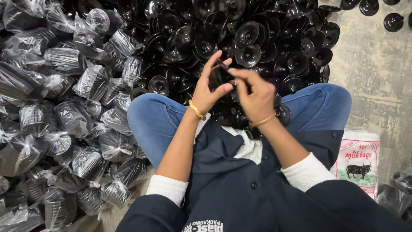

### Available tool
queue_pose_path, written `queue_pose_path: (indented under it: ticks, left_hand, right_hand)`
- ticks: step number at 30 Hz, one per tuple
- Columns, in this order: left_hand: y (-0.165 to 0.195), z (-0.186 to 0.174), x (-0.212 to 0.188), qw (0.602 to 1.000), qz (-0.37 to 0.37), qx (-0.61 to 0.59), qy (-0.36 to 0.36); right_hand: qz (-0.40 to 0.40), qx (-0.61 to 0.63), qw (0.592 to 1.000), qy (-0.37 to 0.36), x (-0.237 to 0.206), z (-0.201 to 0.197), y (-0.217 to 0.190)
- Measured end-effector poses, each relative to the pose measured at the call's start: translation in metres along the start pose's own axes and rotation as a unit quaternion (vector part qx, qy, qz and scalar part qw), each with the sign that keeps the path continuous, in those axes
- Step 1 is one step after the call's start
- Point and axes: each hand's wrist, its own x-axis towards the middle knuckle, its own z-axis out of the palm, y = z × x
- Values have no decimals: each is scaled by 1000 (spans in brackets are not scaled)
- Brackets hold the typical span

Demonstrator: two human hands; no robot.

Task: The person sits cross-legged on the floor among large piles of black plastic bell-shaped parts. They pick up individual parts one at a time and nest them together into a stack, then set the completed stack aside and begin another stack.

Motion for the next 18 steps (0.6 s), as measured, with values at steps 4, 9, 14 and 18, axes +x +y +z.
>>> queue_pose_path:
  ticks: [4, 9, 14, 18]
  left_hand:
    - [0, -3, -3, 997, -19, -76, 23]
    - [-5, -4, -2, 999, -12, -17, 33]
    - [-5, -2, -1, 993, 22, 109, 50]
    - [-3, -1, -1, 988, 10, 146, 42]
  right_hand:
    - [-47, -14, 998, -40, -10, 7, 3]
    - [-7, -16, 994, -108, -16, -3, 20]
    - [-140, -239, 960, -29, 17, -27, 62]
    - [-138, -262, 953, -60, 32, -31, 100]
